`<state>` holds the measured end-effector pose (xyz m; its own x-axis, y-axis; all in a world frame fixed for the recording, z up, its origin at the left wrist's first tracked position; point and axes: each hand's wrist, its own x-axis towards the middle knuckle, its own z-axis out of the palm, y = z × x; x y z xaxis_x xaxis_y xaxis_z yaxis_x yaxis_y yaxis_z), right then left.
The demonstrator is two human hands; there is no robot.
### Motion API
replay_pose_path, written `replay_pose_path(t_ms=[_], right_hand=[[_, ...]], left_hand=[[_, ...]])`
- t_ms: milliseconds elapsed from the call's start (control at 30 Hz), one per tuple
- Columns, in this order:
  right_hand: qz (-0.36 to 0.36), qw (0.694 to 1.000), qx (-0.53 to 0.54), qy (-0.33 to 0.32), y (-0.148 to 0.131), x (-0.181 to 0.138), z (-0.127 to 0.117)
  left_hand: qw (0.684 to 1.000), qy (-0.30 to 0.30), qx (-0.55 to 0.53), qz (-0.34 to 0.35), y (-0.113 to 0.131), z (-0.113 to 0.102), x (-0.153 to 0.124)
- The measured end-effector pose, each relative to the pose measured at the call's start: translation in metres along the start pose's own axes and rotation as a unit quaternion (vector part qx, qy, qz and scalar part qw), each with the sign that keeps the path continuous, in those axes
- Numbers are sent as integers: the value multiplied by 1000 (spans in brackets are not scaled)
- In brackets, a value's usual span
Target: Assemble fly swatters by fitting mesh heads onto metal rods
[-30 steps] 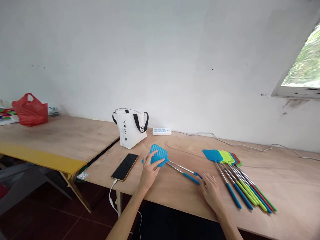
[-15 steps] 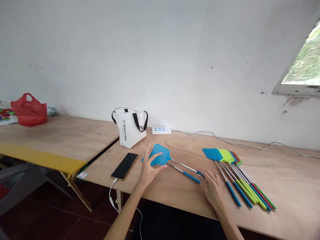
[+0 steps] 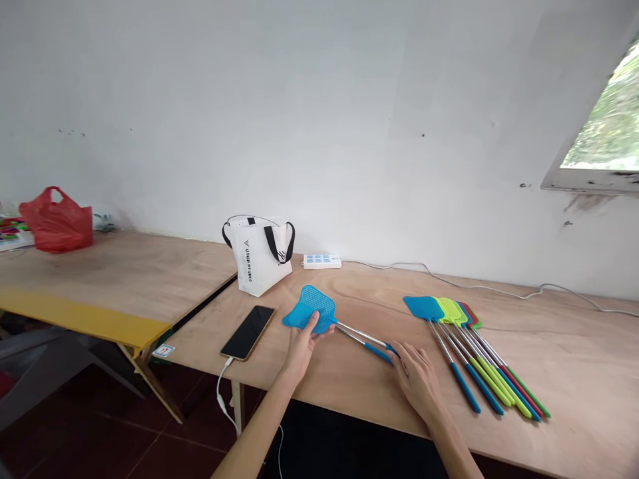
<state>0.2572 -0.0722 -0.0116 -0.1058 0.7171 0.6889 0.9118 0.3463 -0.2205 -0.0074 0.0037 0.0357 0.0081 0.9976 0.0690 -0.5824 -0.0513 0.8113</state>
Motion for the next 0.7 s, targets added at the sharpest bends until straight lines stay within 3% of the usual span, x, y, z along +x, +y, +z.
replay_pose_path(t_ms=[267,700], right_hand=[[-42,997,-65,-14,-8,0,1],[-38,998,-56,0,-18,-1,5]], left_hand=[[990,-47,128,-39,-19,17,-21],[982,-93,155,-47,-35,19,-25]])
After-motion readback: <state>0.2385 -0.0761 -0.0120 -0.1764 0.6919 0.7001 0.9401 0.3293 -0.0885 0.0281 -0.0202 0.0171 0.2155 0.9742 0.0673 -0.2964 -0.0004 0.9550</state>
